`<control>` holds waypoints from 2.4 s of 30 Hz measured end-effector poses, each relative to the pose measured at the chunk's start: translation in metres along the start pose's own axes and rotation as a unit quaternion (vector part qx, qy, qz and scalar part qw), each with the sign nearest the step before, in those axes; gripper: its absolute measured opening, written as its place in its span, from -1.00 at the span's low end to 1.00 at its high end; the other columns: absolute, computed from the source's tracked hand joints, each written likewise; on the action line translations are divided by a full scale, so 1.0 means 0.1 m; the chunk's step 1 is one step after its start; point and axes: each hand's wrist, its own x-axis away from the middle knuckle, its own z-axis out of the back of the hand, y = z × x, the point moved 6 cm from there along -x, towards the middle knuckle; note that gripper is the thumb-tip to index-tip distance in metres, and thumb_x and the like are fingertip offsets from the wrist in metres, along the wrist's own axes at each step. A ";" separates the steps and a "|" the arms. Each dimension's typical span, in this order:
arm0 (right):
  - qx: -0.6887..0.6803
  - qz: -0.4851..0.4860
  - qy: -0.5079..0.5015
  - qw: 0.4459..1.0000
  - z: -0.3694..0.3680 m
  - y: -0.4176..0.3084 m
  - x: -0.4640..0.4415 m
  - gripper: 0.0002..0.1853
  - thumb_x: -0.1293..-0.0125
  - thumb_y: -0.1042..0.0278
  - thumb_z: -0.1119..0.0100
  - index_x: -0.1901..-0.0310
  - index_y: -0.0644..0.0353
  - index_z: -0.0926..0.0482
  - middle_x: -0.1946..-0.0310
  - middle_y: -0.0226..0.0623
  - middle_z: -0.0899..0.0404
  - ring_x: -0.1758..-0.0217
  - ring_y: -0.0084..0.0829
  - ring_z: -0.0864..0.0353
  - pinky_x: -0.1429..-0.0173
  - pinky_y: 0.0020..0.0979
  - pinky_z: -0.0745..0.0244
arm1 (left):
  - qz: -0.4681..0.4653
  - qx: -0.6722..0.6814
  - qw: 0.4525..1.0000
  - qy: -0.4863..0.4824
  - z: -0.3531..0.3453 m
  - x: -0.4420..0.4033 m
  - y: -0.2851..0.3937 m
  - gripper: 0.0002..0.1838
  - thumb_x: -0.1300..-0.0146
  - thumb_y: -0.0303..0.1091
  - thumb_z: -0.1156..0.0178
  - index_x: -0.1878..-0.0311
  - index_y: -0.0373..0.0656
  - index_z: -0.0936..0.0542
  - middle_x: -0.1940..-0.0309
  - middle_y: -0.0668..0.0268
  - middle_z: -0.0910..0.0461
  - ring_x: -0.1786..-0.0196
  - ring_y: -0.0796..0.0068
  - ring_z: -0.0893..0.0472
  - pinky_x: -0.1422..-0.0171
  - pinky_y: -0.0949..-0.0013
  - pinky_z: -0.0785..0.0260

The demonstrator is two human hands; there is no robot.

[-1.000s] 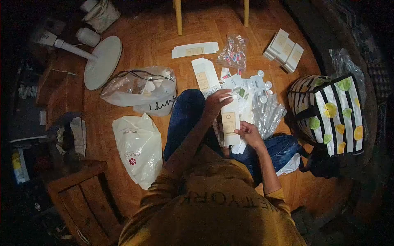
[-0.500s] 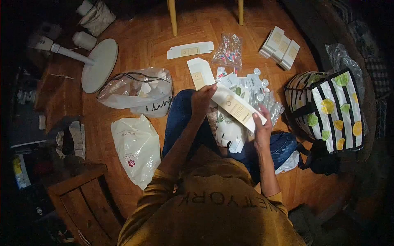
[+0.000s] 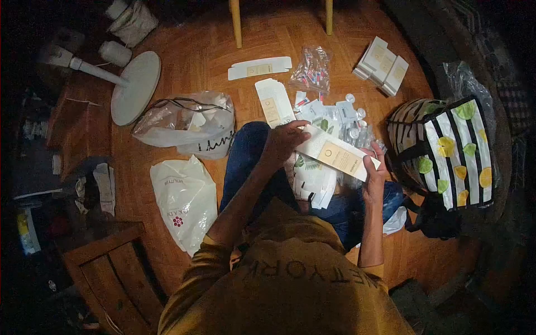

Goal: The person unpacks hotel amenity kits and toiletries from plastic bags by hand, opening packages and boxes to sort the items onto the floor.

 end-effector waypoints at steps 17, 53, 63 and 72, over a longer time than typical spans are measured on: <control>-0.059 -0.002 -0.037 0.998 0.13 0.00 -0.03 -0.28 0.04 0.55 -0.26 -0.18 0.29 -0.13 0.34 -0.44 -0.36 0.19 -0.54 -0.42 0.02 -0.54 -0.36 | -0.048 0.063 0.997 0.021 -0.03 0.22 0.44 -0.72 -0.18 -0.26 -0.10 0.05 -0.12 -0.50 0.41 0.24 -0.57 0.34 0.63 -0.51 0.25 0.50 -0.36; -0.137 0.051 -0.030 0.989 0.37 -0.15 -0.04 -0.34 0.04 0.51 -0.30 -0.11 0.26 -0.19 0.29 -0.40 -0.39 0.18 -0.52 -0.43 0.00 -0.51 -0.36 | -0.192 -0.038 0.979 -0.050 -0.12 0.28 0.86 -0.66 -0.06 -0.39 -0.13 0.03 -0.13 -0.48 0.49 0.24 -0.58 0.49 0.48 -0.58 0.34 0.47 -0.43; -0.016 0.060 -0.031 0.998 0.27 -0.22 -0.02 -0.46 0.01 0.50 -0.27 -0.03 0.25 -0.27 0.30 -0.39 -0.40 0.19 -0.52 -0.43 0.01 -0.52 -0.34 | -0.145 -0.117 0.979 -0.082 -0.10 0.13 0.56 -0.56 0.04 -0.42 -0.21 0.00 -0.20 -0.46 0.51 0.27 -0.59 0.47 0.53 -0.59 0.33 0.49 -0.44; -0.257 -0.062 -0.032 0.964 0.09 0.34 -0.20 -0.48 -0.26 -0.04 0.10 -0.11 0.16 -0.24 0.06 -0.21 -0.41 0.03 -0.36 -0.45 -0.05 -0.34 -0.38 | -0.057 0.101 0.985 -0.124 -0.12 0.12 0.87 -0.78 0.00 -0.28 -0.27 0.43 -0.24 -0.54 0.56 0.30 -0.57 0.49 0.65 -0.54 0.41 0.55 -0.37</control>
